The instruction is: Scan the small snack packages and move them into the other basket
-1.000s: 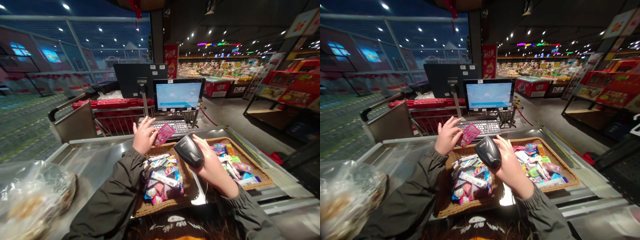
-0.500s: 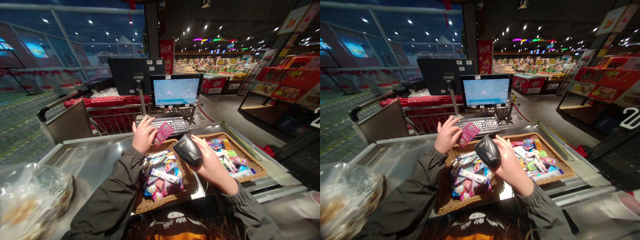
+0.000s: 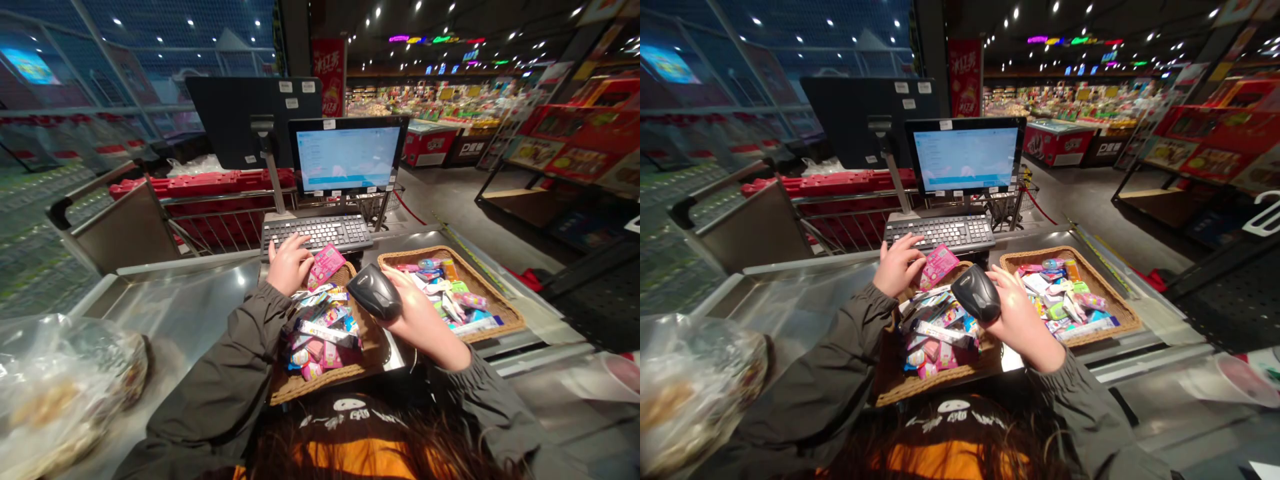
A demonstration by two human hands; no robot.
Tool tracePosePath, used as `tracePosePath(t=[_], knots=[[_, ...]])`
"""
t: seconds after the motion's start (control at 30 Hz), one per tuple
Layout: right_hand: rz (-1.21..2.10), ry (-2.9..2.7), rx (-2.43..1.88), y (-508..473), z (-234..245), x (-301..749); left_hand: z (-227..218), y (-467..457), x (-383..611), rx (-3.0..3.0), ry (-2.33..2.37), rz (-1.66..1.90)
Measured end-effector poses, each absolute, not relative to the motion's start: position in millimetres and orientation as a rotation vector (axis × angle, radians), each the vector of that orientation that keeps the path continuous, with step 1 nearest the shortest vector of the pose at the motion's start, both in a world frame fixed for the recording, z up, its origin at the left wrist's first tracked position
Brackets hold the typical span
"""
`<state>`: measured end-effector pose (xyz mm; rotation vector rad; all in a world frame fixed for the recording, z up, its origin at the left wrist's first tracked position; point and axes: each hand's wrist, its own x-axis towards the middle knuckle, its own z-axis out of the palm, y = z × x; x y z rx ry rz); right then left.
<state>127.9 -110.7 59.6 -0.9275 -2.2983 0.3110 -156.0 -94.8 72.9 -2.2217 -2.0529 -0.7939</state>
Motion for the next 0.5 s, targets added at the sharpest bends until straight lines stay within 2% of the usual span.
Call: tracePosePath(t=[0.5], knots=[[0.413, -2.36, -0.907, -96, 40, 138, -23, -71, -157, -2.433, -2.384, -0.219]])
